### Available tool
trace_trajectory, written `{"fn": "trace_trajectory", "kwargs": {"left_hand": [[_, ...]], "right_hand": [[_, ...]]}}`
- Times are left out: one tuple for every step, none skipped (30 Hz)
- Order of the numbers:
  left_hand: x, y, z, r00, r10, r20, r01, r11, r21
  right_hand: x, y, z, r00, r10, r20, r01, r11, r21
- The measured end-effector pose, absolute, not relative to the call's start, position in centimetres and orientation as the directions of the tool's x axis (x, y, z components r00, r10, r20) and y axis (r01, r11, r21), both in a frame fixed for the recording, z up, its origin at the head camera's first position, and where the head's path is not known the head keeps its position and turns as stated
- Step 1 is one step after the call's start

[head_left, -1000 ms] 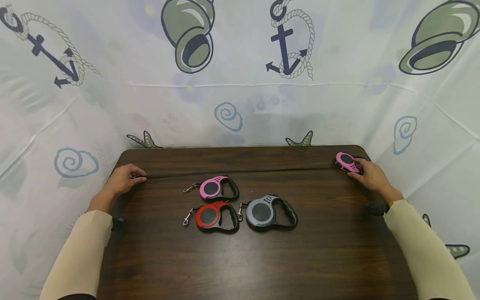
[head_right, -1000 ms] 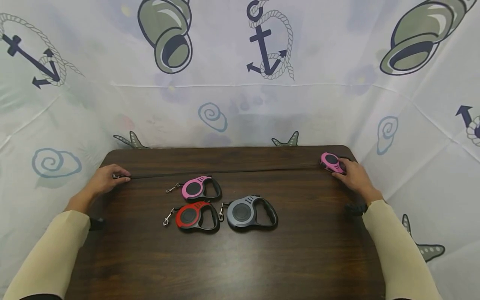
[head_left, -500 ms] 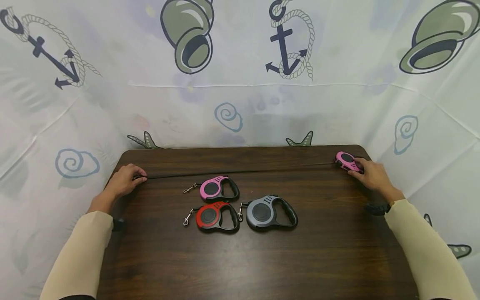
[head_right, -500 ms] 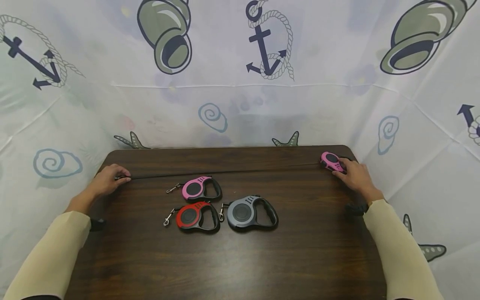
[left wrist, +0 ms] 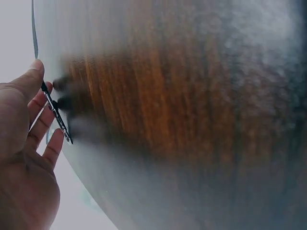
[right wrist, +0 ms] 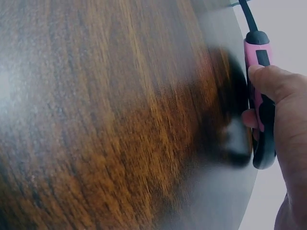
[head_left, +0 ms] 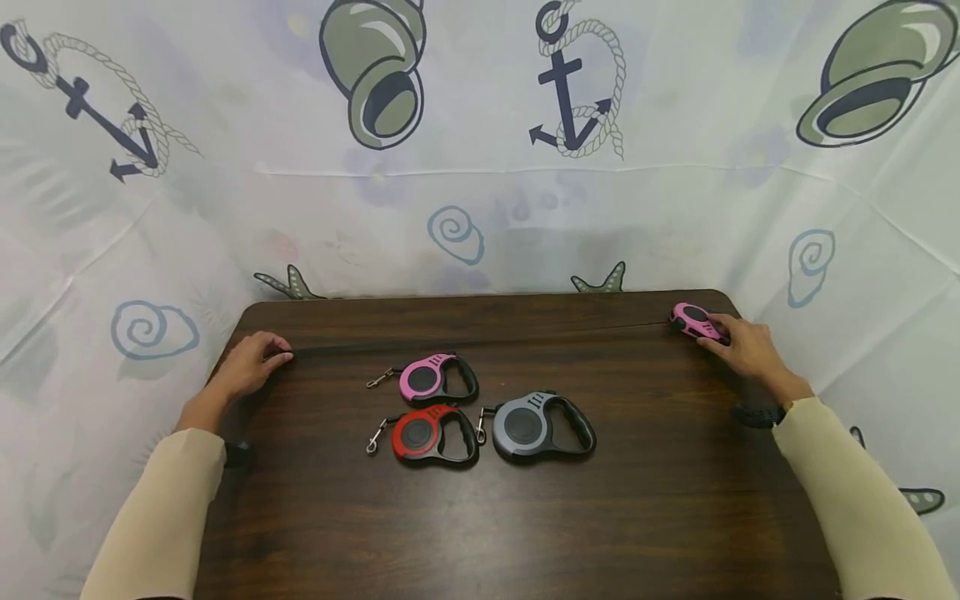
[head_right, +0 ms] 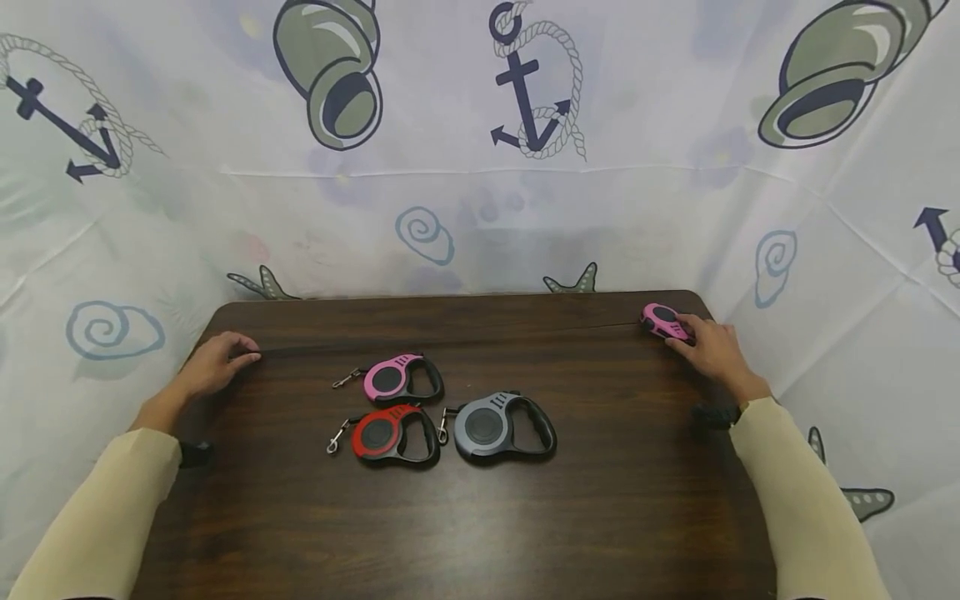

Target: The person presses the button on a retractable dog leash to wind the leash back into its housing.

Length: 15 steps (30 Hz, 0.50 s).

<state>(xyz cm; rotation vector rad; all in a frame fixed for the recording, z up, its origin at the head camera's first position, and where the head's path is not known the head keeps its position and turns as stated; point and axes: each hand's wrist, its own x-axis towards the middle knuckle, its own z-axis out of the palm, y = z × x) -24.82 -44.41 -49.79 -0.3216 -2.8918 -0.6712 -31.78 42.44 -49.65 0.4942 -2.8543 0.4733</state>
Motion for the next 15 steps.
{"fn": "trace_trajectory", "kwargs": {"left_hand": [[-24.80, -44.38, -49.91, -0.964, 0.170, 0.202, 0.244, 0.870, 0.430], [-24.80, -44.36, -50.03, -0.965, 0.167, 0.202, 0.242, 0.863, 0.443], [-24.79, -44.35, -50.10, -0.967, 0.161, 0.197, 0.236, 0.858, 0.456], [-24.77, -44.35, -50.13, -0.969, 0.154, 0.191, 0.227, 0.855, 0.466], [-24.74, -44.36, -50.15, -0.972, 0.144, 0.184, 0.216, 0.854, 0.474], [-24.72, -44.40, -50.18, -0.975, 0.136, 0.176, 0.206, 0.855, 0.477], [-24.66, -44.40, -50.15, -0.976, 0.131, 0.172, 0.199, 0.857, 0.475], [-24.61, -44.41, -50.10, -0.977, 0.127, 0.172, 0.195, 0.859, 0.474], [-24.58, -44.43, -50.05, -0.977, 0.125, 0.172, 0.193, 0.860, 0.472], [-24.53, -44.42, -49.96, -0.977, 0.123, 0.174, 0.192, 0.860, 0.473], [-24.51, -44.41, -49.89, -0.976, 0.123, 0.179, 0.195, 0.858, 0.476], [-24.51, -44.41, -49.83, -0.975, 0.124, 0.186, 0.200, 0.856, 0.476], [-24.49, -44.38, -49.72, -0.973, 0.126, 0.193, 0.205, 0.853, 0.480], [-24.47, -44.34, -49.61, -0.971, 0.127, 0.201, 0.211, 0.849, 0.484], [-24.46, -44.34, -49.52, -0.969, 0.130, 0.212, 0.219, 0.847, 0.485]], "right_hand": [[-31.71, 42.48, -49.66, -0.924, -0.290, 0.249, -0.356, 0.889, -0.287], [-31.64, 42.52, -49.69, -0.926, -0.286, 0.245, -0.353, 0.887, -0.298], [-31.54, 42.52, -49.73, -0.929, -0.282, 0.241, -0.349, 0.885, -0.309], [-31.46, 42.50, -49.79, -0.932, -0.277, 0.234, -0.343, 0.883, -0.321], [-31.43, 42.49, -49.84, -0.935, -0.271, 0.227, -0.336, 0.881, -0.333], [-31.43, 42.46, -49.91, -0.939, -0.266, 0.218, -0.329, 0.880, -0.342], [-31.44, 42.43, -49.97, -0.943, -0.259, 0.209, -0.320, 0.879, -0.353], [-31.46, 42.43, -50.02, -0.946, -0.253, 0.201, -0.312, 0.879, -0.362], [-31.51, 42.41, -50.06, -0.948, -0.248, 0.197, -0.306, 0.877, -0.371], [-31.56, 42.36, -50.06, -0.950, -0.243, 0.196, -0.302, 0.875, -0.378], [-31.61, 42.31, -50.02, -0.950, -0.237, 0.201, -0.299, 0.873, -0.384], [-31.66, 42.28, -49.97, -0.951, -0.230, 0.207, -0.295, 0.872, -0.391], [-31.68, 42.22, -49.84, -0.952, -0.220, 0.214, -0.291, 0.869, -0.399], [-31.73, 42.17, -49.71, -0.951, -0.213, 0.226, -0.290, 0.867, -0.405], [-31.80, 42.09, -49.58, -0.949, -0.207, 0.237, -0.291, 0.864, -0.411]]}}
